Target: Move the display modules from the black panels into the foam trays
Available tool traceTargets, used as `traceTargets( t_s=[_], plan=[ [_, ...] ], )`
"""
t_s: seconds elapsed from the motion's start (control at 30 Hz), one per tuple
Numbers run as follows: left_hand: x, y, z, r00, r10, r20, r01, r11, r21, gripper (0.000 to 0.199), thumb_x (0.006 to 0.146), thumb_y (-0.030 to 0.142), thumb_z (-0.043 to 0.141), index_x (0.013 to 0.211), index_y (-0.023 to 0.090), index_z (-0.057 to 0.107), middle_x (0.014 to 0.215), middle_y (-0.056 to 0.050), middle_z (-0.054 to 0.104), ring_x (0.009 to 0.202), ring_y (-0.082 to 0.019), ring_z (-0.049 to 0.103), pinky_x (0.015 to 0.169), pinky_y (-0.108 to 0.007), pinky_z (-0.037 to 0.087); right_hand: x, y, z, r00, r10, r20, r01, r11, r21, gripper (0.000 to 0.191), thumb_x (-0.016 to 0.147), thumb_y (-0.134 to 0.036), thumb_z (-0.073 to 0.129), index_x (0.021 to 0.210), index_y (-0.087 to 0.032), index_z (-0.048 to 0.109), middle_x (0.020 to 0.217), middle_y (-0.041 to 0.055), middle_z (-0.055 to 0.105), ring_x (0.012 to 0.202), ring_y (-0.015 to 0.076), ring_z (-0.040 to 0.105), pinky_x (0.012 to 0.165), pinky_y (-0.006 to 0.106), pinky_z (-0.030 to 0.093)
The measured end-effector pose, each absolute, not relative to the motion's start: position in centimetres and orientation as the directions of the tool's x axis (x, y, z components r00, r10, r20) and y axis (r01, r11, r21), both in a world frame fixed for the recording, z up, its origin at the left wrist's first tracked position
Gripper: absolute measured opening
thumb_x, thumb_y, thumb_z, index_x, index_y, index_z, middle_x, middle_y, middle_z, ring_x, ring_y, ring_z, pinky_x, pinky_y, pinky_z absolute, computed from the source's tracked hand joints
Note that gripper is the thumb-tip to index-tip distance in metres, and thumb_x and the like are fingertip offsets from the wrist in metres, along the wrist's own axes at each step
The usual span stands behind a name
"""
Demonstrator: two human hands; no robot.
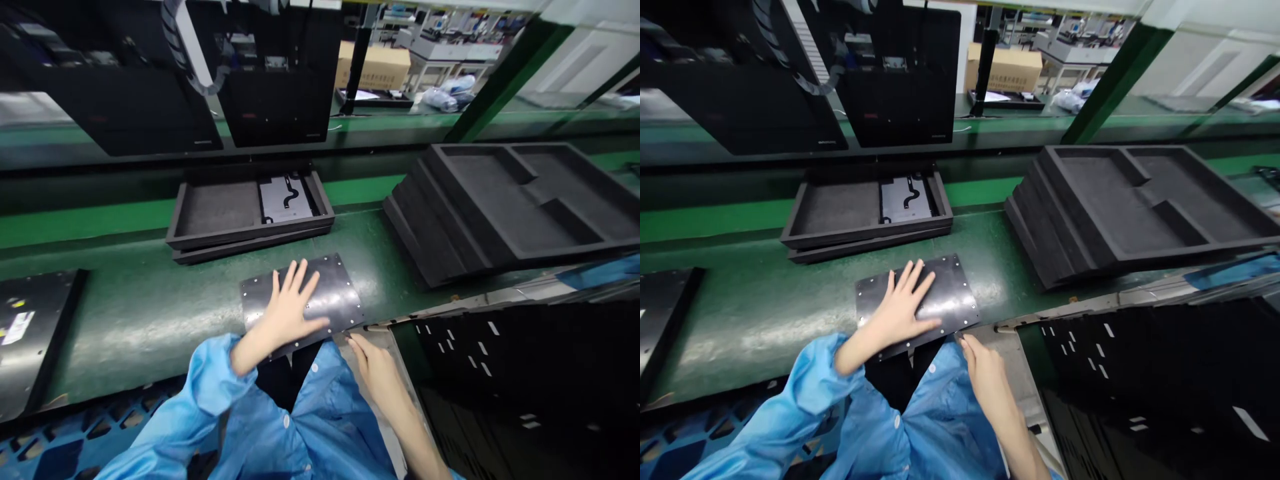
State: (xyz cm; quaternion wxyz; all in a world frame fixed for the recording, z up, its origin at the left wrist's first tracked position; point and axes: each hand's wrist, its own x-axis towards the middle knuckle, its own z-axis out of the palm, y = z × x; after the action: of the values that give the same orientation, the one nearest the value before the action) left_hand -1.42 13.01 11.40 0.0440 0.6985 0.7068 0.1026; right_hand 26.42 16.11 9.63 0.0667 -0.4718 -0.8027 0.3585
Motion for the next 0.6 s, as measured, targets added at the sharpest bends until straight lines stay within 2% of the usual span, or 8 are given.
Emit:
traceTargets(
  t_s=[0.03,0.1,0.17,0.23,0.33,0.4,0.5,0.6],
  plan=[
    [-0.5,12.0,11.5,0.026,0.998,0.058,0.983,-0.036,0.179,0.114,0.088,0.078,0.076,0.176,0.017,0.035,0.186,-0.026,0.014,0.171,-0.054,0.013,0.127,-0.086,0.025,26.4,16.3,10.1,-0.553,0.797,-0.244,0.738,0.332,-0.588,0.045,0.116,-0.045,0.039,0.122,-0.029,0.081,0.092,0.0108,0.085,0.082,0.0339,0.083,0.064,0.035,0.051],
    [1.2,10.4,11.4,0.084,0.996,0.018,0.99,-0.085,0.11,0.113,0.088,0.073,0.081,0.176,0.018,0.036,0.184,-0.026,0.019,0.168,-0.057,0.018,0.124,-0.088,0.029,26.3,16.8,10.8,-0.569,0.782,-0.252,0.771,0.402,-0.493,0.043,0.116,-0.042,0.039,0.119,-0.03,0.08,0.084,0.0092,0.083,0.072,0.0318,0.081,0.057,0.034,0.042],
    [2.3,9.4,11.1,0.113,0.994,-0.006,0.993,-0.112,0.035,0.095,0.096,0.059,0.078,0.174,0.019,0.04,0.182,-0.026,0.028,0.165,-0.058,0.029,0.122,-0.085,0.038,26.3,17.2,11.2,-0.581,0.773,-0.253,0.789,0.459,-0.409,0.04,0.117,-0.04,0.04,0.116,-0.032,0.079,0.083,0.0078,0.082,0.068,0.0296,0.079,0.055,0.033,0.036],
    [2.9,9.1,11.0,0.149,0.989,-0.011,0.988,-0.149,-0.025,0.074,0.106,0.045,0.067,0.172,0.018,0.046,0.178,-0.027,0.037,0.159,-0.057,0.041,0.116,-0.08,0.049,26.2,17.6,11.7,-0.588,0.767,-0.256,0.799,0.5,-0.334,0.037,0.117,-0.039,0.042,0.112,-0.033,0.078,0.084,0.007,0.083,0.067,0.0282,0.078,0.055,0.033,0.033],
    [2.7,9.2,12.1,0.206,0.979,0.012,0.976,-0.204,-0.075,0.057,0.11,0.023,0.052,0.167,0.014,0.053,0.17,-0.028,0.049,0.15,-0.054,0.056,0.106,-0.073,0.06,26.0,18.1,12.4,-0.611,0.749,-0.254,0.789,0.554,-0.264,0.036,0.117,-0.039,0.042,0.112,-0.033,0.077,0.086,0.0072,0.083,0.073,0.029,0.079,0.057,0.033,0.033],
    [1.9,9.6,14.4,0.221,0.974,0.049,0.974,-0.218,-0.055,0.055,0.108,0.014,0.047,0.163,0.013,0.057,0.166,-0.026,0.055,0.144,-0.049,0.064,0.103,-0.065,0.064,25.9,18.6,12.9,-0.622,0.74,-0.256,0.782,0.575,-0.24,0.036,0.117,-0.039,0.042,0.117,-0.034,0.078,0.09,0.0076,0.084,0.079,0.0306,0.08,0.059,0.034,0.035],
    [-1.0,11.1,19.4,0.179,0.978,0.109,0.979,-0.188,0.082,0.047,0.109,0.011,0.047,0.153,0.013,0.064,0.151,-0.022,0.07,0.128,-0.036,0.076,0.094,-0.047,0.066,25.9,19.4,13.6,-0.642,0.71,-0.289,0.767,0.597,-0.236,0.037,0.117,-0.041,0.039,0.115,-0.033,0.076,0.088,0.0065,0.082,0.077,0.0301,0.079,0.059,0.034,0.036],
    [-5.2,13.3,23.8,0.113,0.991,0.071,0.962,-0.127,0.242,0.034,0.114,0.03,0.051,0.132,0.018,0.077,0.114,-0.014,0.083,0.1,-0.029,0.082,0.089,-0.04,0.062,25.7,20.4,14.3,-0.699,0.636,-0.327,0.715,0.631,-0.301,0.037,0.116,-0.047,0.041,0.103,-0.031,0.071,0.076,0.0032,0.076,0.068,0.0277,0.074,0.058,0.033,0.038]
  ],
)
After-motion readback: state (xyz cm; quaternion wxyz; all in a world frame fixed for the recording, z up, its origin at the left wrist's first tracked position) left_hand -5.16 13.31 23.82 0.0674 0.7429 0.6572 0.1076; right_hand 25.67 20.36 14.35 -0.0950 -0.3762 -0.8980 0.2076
